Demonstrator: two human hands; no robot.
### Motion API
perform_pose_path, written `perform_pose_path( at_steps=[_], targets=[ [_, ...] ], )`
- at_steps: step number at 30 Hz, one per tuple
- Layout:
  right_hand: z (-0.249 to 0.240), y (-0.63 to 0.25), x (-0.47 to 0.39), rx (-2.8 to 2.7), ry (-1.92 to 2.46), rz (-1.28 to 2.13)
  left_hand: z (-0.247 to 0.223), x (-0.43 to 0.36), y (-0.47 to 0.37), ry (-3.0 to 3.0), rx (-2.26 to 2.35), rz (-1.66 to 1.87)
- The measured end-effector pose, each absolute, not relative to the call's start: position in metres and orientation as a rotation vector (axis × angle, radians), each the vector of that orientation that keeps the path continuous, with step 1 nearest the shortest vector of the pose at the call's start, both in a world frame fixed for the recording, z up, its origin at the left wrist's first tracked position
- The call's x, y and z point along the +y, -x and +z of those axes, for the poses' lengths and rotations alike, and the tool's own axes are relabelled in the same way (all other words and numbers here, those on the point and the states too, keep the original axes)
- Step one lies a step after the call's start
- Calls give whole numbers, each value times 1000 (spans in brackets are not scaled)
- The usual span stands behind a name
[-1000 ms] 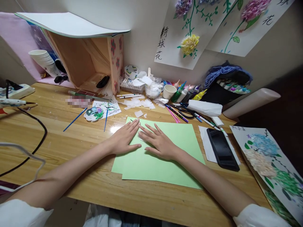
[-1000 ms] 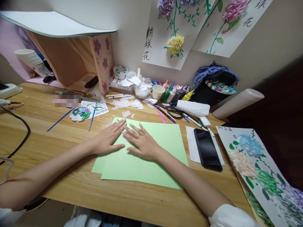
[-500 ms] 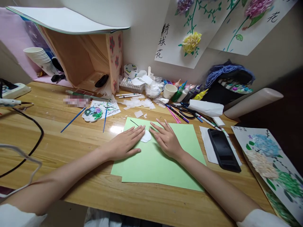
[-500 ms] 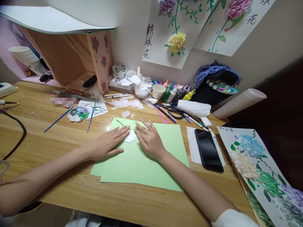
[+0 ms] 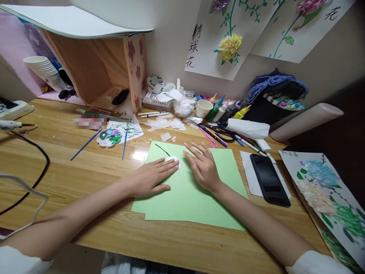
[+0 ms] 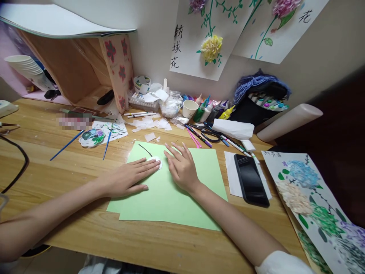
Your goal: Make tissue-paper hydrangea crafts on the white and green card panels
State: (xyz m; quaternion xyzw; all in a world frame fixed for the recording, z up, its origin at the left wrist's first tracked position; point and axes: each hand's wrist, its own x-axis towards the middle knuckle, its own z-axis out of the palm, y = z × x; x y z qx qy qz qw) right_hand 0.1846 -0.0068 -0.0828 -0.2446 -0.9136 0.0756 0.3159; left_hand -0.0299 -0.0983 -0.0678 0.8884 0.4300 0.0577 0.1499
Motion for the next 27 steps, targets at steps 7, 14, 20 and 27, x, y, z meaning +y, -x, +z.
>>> perform_pose_path(
  at_steps=[7,14,20,27],
  targets=[
    [-86,-183,-1,-2341,703,346,-68,-97,31,-2537,1195,176],
    [-88,-182,5,-2235,831,610,-64,-99,30,-2540,1198,212],
    [-84,-176,47,-2218,927,423,-65,-99,32,-2534,1175,277],
    [-80,-148,136,-2261,1222,78,-69,-102,34,-2518,1356,461]
  ],
)
